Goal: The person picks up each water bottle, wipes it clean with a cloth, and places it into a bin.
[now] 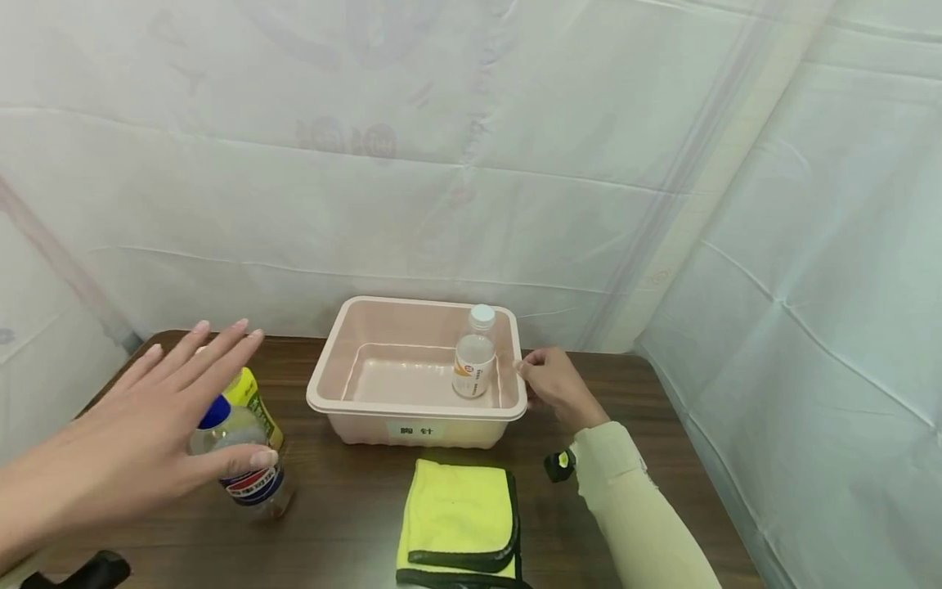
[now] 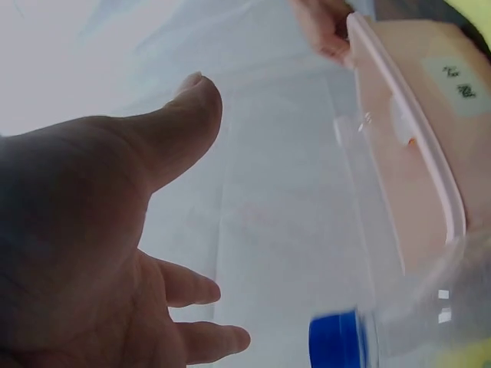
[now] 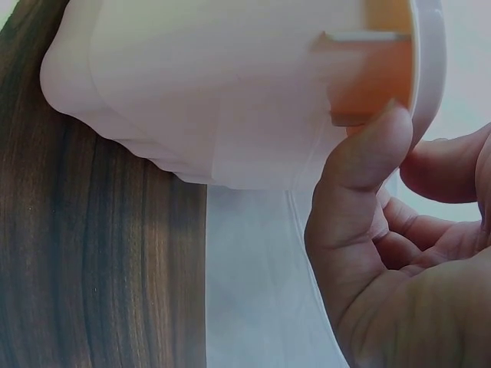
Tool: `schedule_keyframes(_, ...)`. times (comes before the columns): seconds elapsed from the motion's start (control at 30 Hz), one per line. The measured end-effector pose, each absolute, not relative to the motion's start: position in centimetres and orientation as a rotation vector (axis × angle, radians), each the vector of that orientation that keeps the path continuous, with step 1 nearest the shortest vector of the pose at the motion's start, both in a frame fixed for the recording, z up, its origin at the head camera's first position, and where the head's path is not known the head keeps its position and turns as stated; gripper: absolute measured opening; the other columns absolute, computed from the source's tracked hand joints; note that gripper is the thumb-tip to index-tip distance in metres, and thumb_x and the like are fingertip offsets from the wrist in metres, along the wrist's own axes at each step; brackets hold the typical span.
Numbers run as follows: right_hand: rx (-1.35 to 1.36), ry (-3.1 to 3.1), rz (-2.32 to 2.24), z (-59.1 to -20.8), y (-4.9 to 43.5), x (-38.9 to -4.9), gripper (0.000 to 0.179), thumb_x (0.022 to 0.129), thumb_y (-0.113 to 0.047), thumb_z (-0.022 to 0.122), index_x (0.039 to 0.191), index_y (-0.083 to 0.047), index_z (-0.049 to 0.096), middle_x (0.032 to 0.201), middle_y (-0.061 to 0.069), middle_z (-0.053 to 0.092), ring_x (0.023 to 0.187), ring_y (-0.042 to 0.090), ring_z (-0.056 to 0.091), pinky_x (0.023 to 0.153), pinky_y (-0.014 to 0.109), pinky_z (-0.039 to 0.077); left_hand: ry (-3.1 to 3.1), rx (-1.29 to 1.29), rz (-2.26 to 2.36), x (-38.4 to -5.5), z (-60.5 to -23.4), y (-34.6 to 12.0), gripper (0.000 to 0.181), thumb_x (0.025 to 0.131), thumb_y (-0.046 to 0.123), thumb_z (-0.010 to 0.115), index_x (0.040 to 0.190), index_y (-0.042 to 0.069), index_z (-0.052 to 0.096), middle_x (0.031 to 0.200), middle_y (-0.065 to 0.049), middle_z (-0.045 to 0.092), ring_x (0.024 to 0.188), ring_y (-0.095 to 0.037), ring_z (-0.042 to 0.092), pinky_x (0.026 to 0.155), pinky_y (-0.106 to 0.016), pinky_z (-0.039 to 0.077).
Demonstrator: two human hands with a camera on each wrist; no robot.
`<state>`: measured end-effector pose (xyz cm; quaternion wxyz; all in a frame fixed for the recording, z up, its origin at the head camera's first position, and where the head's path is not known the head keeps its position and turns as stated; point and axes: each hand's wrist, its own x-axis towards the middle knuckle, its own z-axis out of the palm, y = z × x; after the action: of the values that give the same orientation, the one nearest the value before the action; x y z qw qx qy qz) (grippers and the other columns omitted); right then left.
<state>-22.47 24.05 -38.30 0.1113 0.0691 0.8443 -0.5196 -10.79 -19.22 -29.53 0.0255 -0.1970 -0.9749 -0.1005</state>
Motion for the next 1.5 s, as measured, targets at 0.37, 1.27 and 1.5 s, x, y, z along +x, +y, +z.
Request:
schedule_keyframes(0.37,0.198,2.491,-1.504,-38.3,24.2,-22.4,0.025,0.107,-0.017,0.053,0.108,0.005,0.064,0.084,0.009,0.064,0.067,0.020,0.060,0.057,0.030,0.054,-2.895,-0.558,-0.364,-10.2,-31.3,-23.8,0.120,0.083,0.074,0.072,0.169,0.025,0.005,0.177,-0.012,0.010,0.162,-0.046,-0.003,0.127,-0.061,-0.018)
schedule_keyframes(1.27,0.216,2.512,-1.508,-38.7,24.8,-21.9,0.026,0.108,-0.017,0.053,0.110,0.006,0.065,0.086,0.010,0.066,0.068,0.019,0.061,0.058,0.030,0.054,-2.996,-0.399,-0.768,-10.2,-34.4,-28.9,0.112,0.087,0.046,0.083,0.169,0.021,0.012,0.166,-0.027,0.030,0.136,-0.059,0.038,0.094,-0.071,0.041)
schedule_keyframes(1.5,0.228,2.526,-1.505,-38.6,24.8,-21.9,0.026,0.108,-0.017,0.053,0.112,0.006,0.065,0.087,0.010,0.065,0.069,0.020,0.061,0.060,0.032,0.055,-3.041,-0.396,-0.818,-10.1,-35.3,-28.8,0.101,0.089,0.046,0.081,0.167,0.023,0.021,0.158,-0.021,0.042,0.118,-0.053,0.059,0.070,-0.027,0.053)
